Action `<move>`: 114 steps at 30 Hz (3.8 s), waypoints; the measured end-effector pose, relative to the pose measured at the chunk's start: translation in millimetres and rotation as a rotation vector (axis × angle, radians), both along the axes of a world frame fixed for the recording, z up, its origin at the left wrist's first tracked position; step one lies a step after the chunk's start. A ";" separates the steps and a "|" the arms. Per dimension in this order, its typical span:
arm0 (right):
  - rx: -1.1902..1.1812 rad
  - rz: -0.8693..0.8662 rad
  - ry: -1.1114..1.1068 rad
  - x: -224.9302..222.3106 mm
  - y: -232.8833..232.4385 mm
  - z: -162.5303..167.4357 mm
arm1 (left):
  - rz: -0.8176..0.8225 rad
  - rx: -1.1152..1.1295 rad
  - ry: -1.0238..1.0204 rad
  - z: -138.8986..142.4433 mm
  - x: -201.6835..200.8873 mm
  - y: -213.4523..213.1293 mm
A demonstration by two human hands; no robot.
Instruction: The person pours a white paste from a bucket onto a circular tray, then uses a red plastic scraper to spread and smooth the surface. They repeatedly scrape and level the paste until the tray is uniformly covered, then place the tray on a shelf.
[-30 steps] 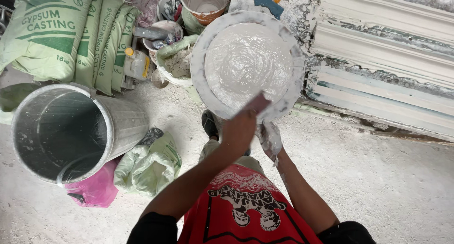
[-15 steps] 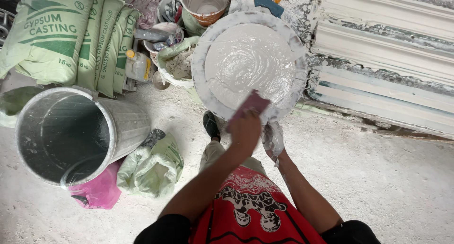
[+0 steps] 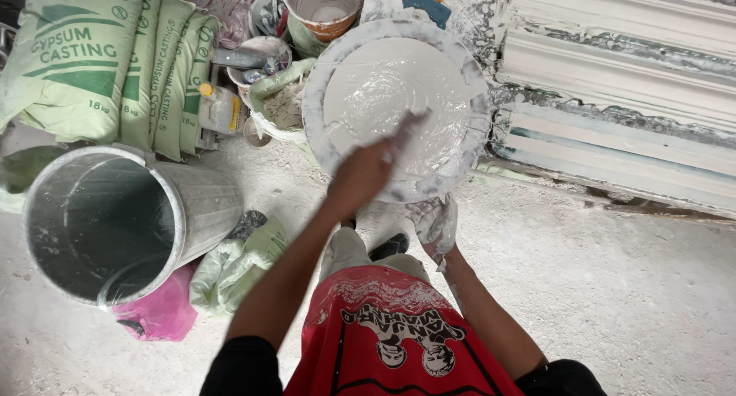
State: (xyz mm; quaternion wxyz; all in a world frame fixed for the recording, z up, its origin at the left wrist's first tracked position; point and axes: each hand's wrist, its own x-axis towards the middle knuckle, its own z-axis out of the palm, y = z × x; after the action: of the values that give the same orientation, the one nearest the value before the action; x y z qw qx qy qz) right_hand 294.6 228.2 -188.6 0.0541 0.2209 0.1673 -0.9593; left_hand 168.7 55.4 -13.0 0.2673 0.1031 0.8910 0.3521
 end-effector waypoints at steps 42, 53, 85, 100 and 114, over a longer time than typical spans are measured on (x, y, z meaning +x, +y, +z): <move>0.316 0.088 -0.038 2.0 -4.3 -7.6 | -0.485 -0.430 0.518 -38.8 56.8 -44.7; 0.321 -0.049 -0.079 -10.5 31.8 -9.5 | -0.001 -0.442 0.286 -21.8 -0.1 -53.9; 0.318 -0.154 -0.111 -12.2 43.4 47.2 | -0.134 -0.215 0.459 80.9 -52.2 61.5; 0.606 -0.269 -0.338 -66.3 71.1 49.7 | -0.595 -0.288 0.682 -20.0 -147.9 181.5; 0.517 -0.419 -0.223 -105.3 81.5 35.5 | -0.267 -0.016 0.162 54.9 -302.7 66.7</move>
State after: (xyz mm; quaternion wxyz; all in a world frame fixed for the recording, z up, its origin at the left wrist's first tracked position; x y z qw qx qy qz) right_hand 189.3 309.7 -153.2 -0.1836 0.3605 0.3490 -0.8453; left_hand -134.0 122.0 41.9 0.2400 0.2465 0.8908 0.2967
